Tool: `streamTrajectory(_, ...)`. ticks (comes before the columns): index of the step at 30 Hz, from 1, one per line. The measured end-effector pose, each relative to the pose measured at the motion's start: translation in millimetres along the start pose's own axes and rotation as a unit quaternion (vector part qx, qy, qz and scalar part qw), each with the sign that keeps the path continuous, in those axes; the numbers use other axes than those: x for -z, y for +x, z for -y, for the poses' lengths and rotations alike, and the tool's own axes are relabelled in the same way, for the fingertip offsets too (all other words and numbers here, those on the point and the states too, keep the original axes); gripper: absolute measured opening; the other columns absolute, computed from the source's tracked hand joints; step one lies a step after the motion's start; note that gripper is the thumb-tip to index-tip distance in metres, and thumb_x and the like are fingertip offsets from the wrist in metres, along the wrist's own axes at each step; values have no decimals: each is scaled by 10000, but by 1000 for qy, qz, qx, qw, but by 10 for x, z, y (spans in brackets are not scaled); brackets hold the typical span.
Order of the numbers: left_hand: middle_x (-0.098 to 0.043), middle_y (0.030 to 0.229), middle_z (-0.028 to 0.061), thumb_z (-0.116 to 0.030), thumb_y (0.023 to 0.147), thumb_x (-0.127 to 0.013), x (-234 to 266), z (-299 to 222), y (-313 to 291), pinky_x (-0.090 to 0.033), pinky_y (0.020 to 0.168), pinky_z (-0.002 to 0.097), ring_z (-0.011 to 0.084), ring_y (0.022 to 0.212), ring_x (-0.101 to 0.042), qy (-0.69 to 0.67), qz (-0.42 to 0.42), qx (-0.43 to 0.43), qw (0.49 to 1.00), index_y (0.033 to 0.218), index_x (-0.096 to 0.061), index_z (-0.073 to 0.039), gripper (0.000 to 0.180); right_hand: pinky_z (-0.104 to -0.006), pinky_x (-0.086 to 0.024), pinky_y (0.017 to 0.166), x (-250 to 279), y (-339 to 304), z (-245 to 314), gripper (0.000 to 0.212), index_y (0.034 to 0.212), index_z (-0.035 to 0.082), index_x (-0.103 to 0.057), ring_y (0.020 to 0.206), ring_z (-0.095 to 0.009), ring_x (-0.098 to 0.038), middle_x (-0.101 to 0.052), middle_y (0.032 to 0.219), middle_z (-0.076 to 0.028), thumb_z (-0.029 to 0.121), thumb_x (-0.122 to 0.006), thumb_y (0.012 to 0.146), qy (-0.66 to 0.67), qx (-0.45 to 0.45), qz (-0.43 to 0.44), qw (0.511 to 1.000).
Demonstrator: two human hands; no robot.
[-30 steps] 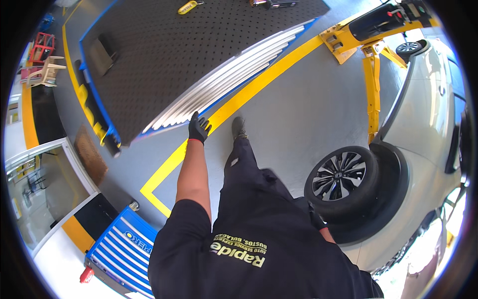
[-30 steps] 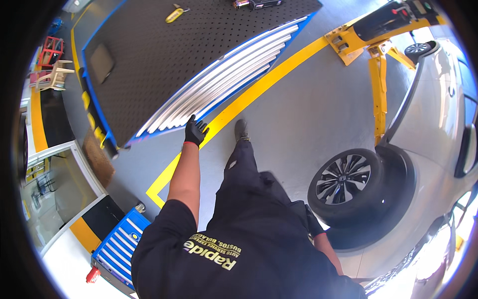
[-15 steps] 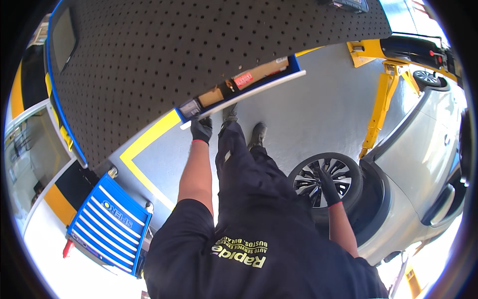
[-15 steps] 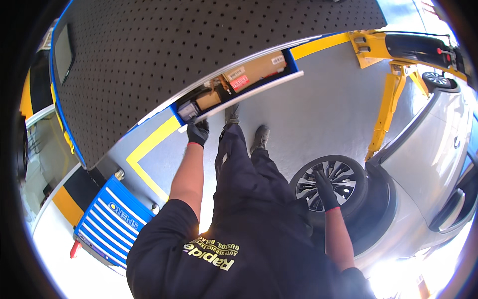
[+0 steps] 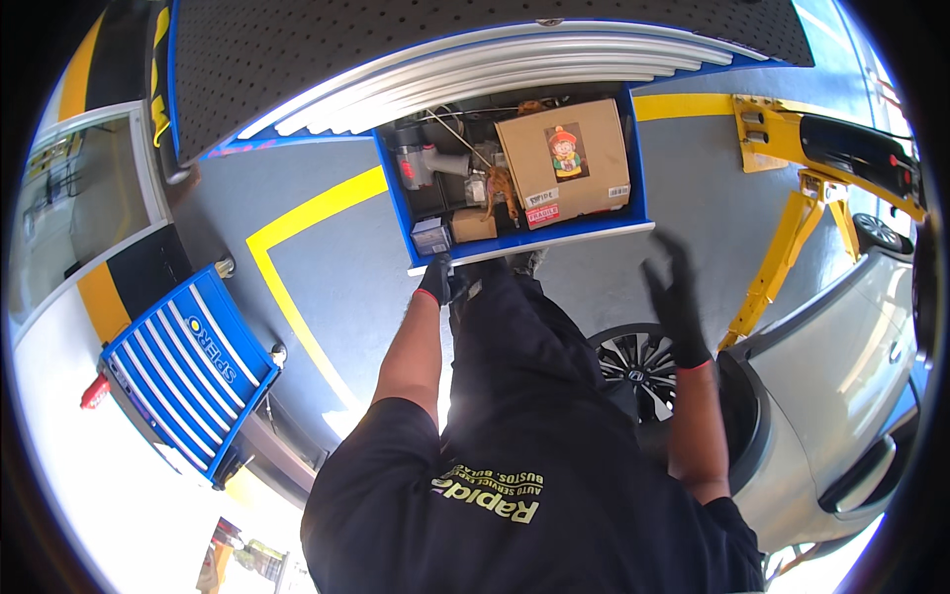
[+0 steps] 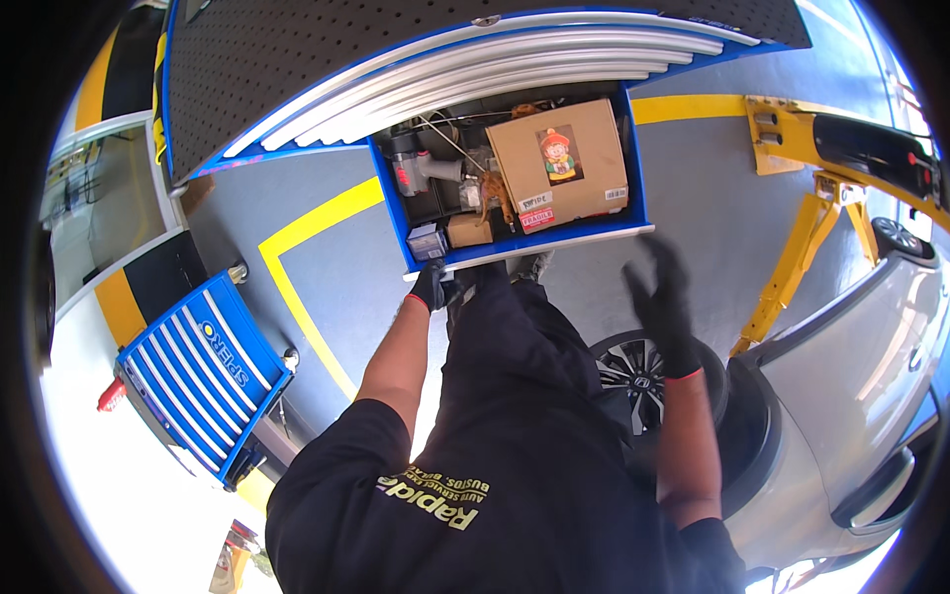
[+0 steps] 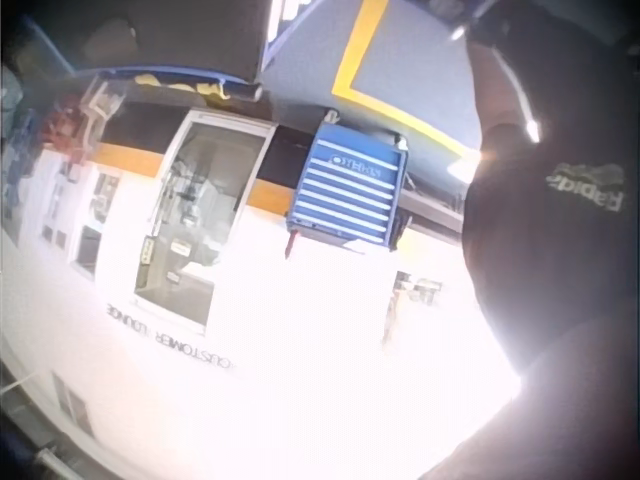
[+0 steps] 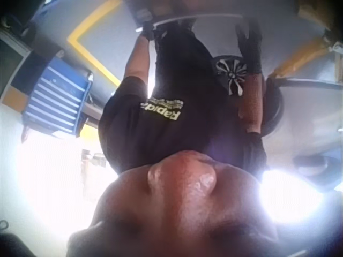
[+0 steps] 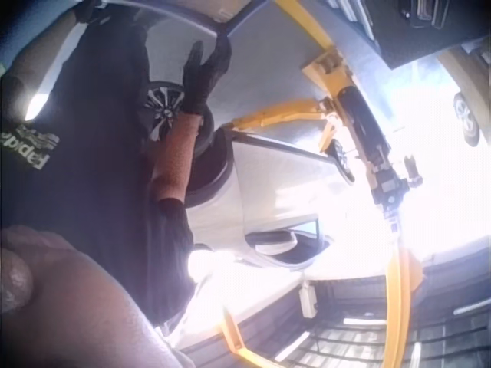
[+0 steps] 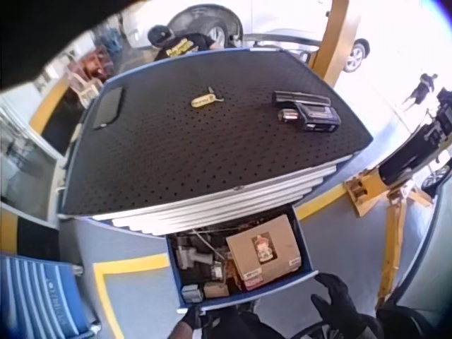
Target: The person installs tires on a white car elevated on a lift. They lift each tire into place, retrieve a pneumatic impact wrench from a tool chest, connect the air hose, and tighten the lug nuts on the wheels.
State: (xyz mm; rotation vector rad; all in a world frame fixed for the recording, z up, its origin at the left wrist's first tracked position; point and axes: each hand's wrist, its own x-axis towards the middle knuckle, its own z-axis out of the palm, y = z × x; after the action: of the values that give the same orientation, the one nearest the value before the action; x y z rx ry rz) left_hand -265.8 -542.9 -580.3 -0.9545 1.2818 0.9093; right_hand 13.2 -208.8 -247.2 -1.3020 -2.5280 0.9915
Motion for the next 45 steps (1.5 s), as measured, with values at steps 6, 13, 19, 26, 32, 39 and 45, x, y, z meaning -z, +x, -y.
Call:
streamTrajectory(6,-692,844,99,-632,951,-637,-789,-1114,-699,-539,617,393,233,757,-701,544,-18,-157,824,1134,-717,-99,569,-428,-467,1082,1178,1965,1231,436,1344,77,-614,1270,-356,-603,-649,1342,-183,87,-735,925,-161,395,-293,856)
streamTrajectory(13,-694,1306,158,-341,1009,-533,-1683,-1963,138,-561,948,498,345,1184,-675,655,-126,-372,646,1275,-697,-104,393,-509,-509,945,342,3250,2026,542,1240,58,-697,1110,-377,-644,-676,1224,-158,249,-773,739,-151,561,-271,768)
streamTrajectory(19,-713,1155,126,-296,986,-558,-1260,-1683,1449,-545,879,458,323,1062,-688,732,-211,-544,353,1155,-721,-162,270,-503,-533,908,250,3313,2085,602,1217,48,-710,1063,-374,-674,-687,1219,-157,301,-793,676,-186,557,-230,776)
streamTrajectory(26,-482,527,10,-353,956,-626,-1229,-1777,44,-338,396,363,202,414,-450,-77,10,-140,987,702,-555,-250,284,-513,-547,929,385,3192,1997,602,1215,53,-717,1089,-376,-667,-687,1202,-158,318,-805,681,-183,484,-210,830)
streamTrajectory(32,-512,526,-16,-361,952,-668,-835,-1513,-441,-353,372,324,166,412,-496,-103,108,-138,979,712,-573,-235,288,-475,-520,1021,407,3079,2147,452,1306,158,-693,1234,-316,-630,-670,1341,-91,254,-771,872,-208,480,-194,830)
streamTrajectory(39,-629,798,-51,-203,1019,-616,-399,-679,-1231,-467,523,244,97,586,-586,-53,173,-234,955,1084,-661,-141,100,-489,-526,982,517,2950,2262,482,1254,122,-692,1142,-337,-642,-658,1267,-121,287,-783,810,-181,477,-179,841)
streamTrajectory(45,-688,1139,100,-136,758,-898,-463,-79,-3754,-575,813,348,191,960,-683,319,-37,-532,784,1351,-547,-22,699,-511,-519,977,604,2810,2346,509,1223,79,-693,1154,-357,-630,-651,1276,-125,319,-772,781,-154,462,-189,853)
